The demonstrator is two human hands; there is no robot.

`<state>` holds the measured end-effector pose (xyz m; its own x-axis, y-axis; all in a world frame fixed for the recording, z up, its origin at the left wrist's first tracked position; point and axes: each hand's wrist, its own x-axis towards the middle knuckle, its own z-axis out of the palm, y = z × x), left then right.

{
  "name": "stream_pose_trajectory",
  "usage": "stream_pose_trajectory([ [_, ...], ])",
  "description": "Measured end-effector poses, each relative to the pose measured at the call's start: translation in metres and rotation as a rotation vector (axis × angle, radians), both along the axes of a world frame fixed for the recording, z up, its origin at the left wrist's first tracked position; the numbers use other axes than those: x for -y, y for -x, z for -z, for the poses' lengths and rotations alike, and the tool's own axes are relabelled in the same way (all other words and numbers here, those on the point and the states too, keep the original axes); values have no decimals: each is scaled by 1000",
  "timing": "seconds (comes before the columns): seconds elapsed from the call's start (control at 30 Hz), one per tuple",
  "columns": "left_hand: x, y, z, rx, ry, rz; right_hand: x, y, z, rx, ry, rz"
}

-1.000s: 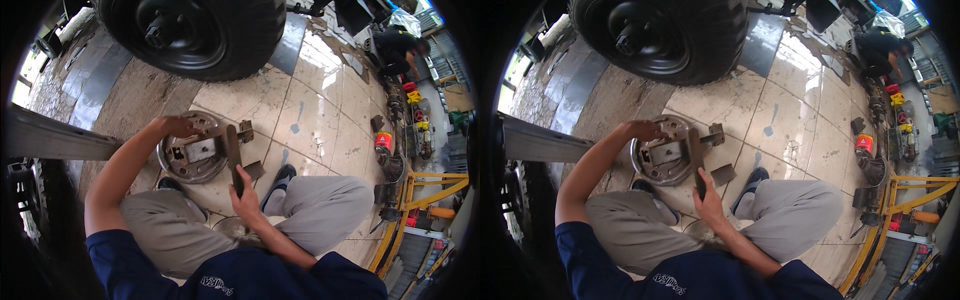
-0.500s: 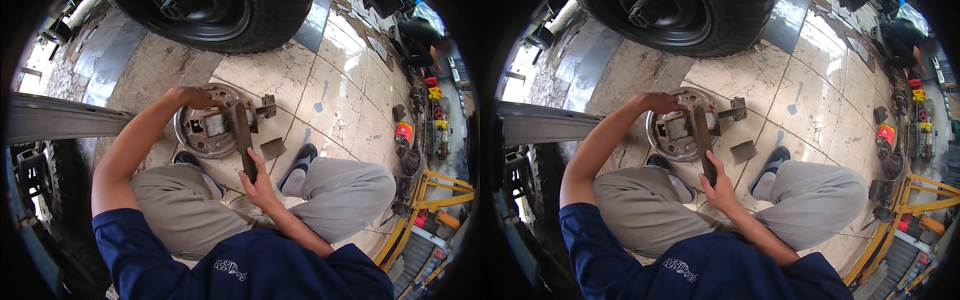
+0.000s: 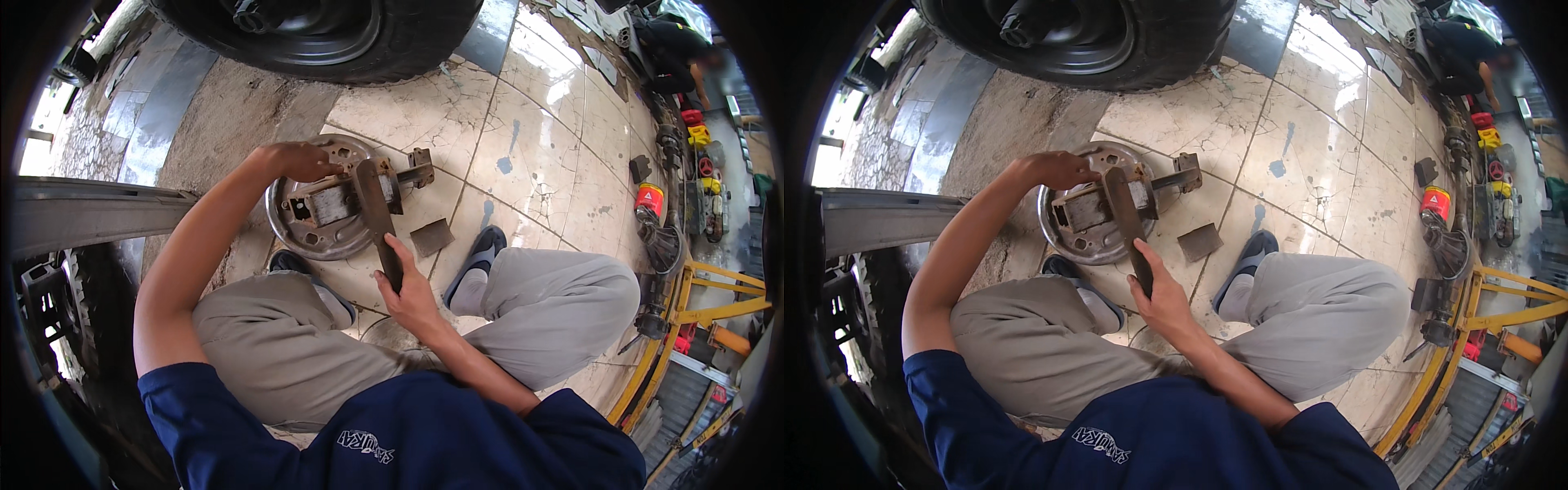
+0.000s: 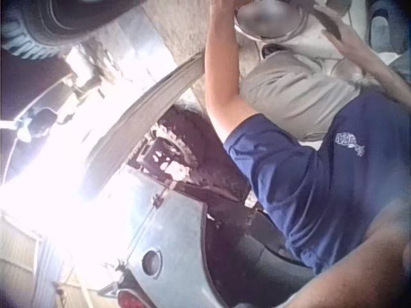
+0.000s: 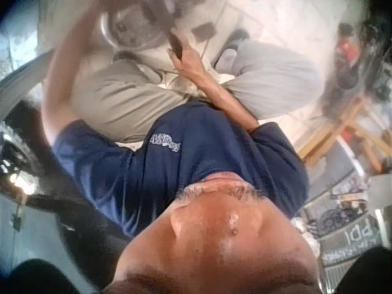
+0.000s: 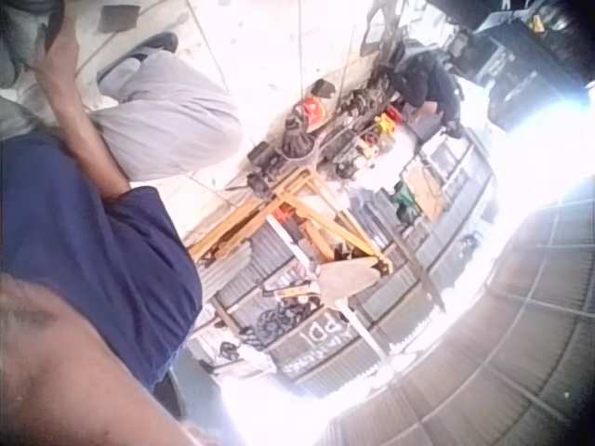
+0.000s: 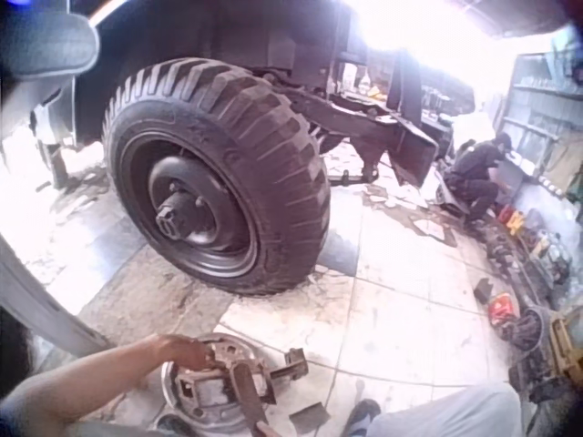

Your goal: The person sits on the floor and scrubs a brake drum assembly with a wire brush, repeatedly rotating the part to clean different surfaces. The person also uses a metal scraper to remove debris from the assembly.

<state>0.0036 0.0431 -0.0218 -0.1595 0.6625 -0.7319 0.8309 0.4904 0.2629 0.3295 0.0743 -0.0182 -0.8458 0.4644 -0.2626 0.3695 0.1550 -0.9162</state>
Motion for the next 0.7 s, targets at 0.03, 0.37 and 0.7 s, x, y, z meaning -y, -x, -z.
stream_pose_trajectory([
  [0.03, 3, 1, 2, -1, -10, 0, 3, -1, -2, -25, -31, 1],
  [0.37, 2, 4, -5, 18, 32, -91, 3, 1, -2, -58, -107, 10],
  [0.7, -3, -2, -9, 23, 72, -31, 7, -7, -9, -11, -109, -53],
])
